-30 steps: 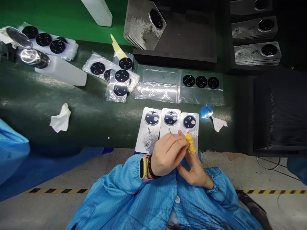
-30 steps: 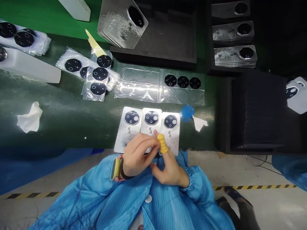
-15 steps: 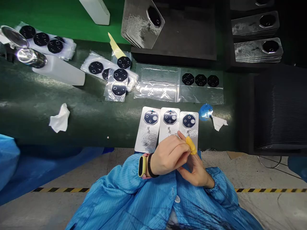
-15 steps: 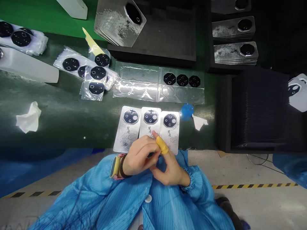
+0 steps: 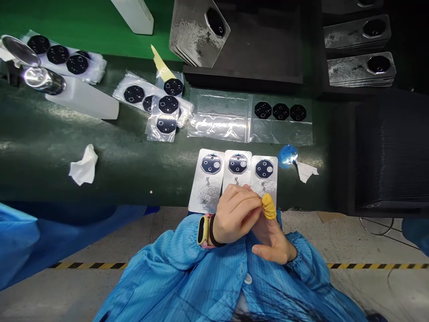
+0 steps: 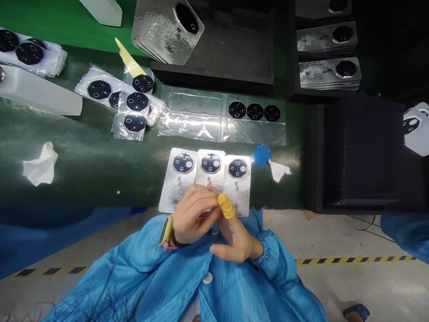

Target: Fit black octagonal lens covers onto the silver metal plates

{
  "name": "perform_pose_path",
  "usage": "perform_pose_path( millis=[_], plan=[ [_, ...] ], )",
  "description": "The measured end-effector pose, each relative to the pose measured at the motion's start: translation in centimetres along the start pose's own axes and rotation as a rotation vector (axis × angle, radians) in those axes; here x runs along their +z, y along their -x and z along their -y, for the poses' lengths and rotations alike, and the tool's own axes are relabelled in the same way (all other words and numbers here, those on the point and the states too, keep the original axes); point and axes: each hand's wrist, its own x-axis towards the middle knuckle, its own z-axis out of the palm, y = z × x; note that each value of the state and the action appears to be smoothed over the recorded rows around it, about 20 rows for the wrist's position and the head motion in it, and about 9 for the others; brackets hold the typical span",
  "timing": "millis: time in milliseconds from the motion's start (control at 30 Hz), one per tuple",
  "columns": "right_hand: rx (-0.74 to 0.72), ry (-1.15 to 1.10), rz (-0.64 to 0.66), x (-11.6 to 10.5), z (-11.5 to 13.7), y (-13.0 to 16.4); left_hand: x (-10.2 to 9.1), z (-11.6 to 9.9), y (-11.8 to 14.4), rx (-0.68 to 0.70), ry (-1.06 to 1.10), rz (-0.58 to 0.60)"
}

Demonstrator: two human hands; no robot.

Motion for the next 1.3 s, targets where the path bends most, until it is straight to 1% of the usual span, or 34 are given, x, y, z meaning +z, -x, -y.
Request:
perform_pose_path(
  millis=[100, 200, 300, 400, 500, 567, 633, 667, 700, 767, 833, 933, 1033, 1133, 1200, 1300],
  plan=[
    [0.038, 0.011, -0.014, -0.1, 0.2, 0.0, 0.1, 0.2, 0.0, 0.052, 0.011, 0.022],
    [0.035, 0.027, -0.031, -0.3, 0.8, -0.2, 0.1, 0.4, 0.1, 0.112, 0.017, 0.057],
    [0.009, 0.095, -0.059, -0.6, 1.3, -0.4, 0.1, 0.7, 0.2, 0.111, -0.002, 0.067],
    [-0.013, 0.299, -0.164, -0.8, 1.5, -0.3, 0.1, 0.8, 0.2, 0.070, -0.014, 0.095],
    [-0.084, 0.511, -0.345, -1.4, 1.7, -0.1, -0.4, 0.9, 0.3, 0.024, -0.047, 0.151],
    [-0.143, 0.642, -0.456, -2.4, 2.1, -0.4, -0.9, 1.1, 0.4, 0.018, -0.084, 0.194],
    [-0.197, 0.805, -0.537, -3.9, 2.7, -1.0, -1.4, 1.4, 0.6, 0.067, -0.130, 0.265],
    [-0.211, 0.895, -0.564, -4.7, 2.9, -1.5, -1.6, 1.5, 0.7, 0.109, -0.158, 0.319],
    [-0.208, 0.980, -0.564, -5.7, 3.2, -2.2, -1.7, 1.7, 0.8, 0.160, -0.188, 0.380],
    [-0.180, 1.110, -0.507, -7.5, 3.5, -3.6, -1.7, 1.8, 0.8, 0.279, -0.245, 0.490],
    [-0.150, 1.200, -0.445, -9.1, 3.5, -5.2, -1.2, 1.8, 0.7, 0.386, -0.297, 0.556],
    [-0.131, 1.293, -0.297, -10.5, 3.4, -7.4, 0.3, 1.9, 0.4, 0.524, -0.327, 0.566],
    [-0.103, 1.361, -0.174, -10.9, 3.6, -8.9, 2.3, 2.6, 0.4, 0.650, -0.266, 0.529],
    [-0.070, 1.450, -0.077, -10.7, 4.0, -9.5, 4.0, 3.7, 0.8, 0.689, -0.213, 0.519],
    [-0.061, 1.512, -0.017, -10.6, 4.4, -9.6, 4.6, 4.2, 1.1, 0.690, -0.194, 0.523],
    [-0.040, 1.588, 0.043, -10.2, 4.9, -9.7, 4.8, 4.5, 1.3, 0.705, -0.198, 0.569]
  ],
)
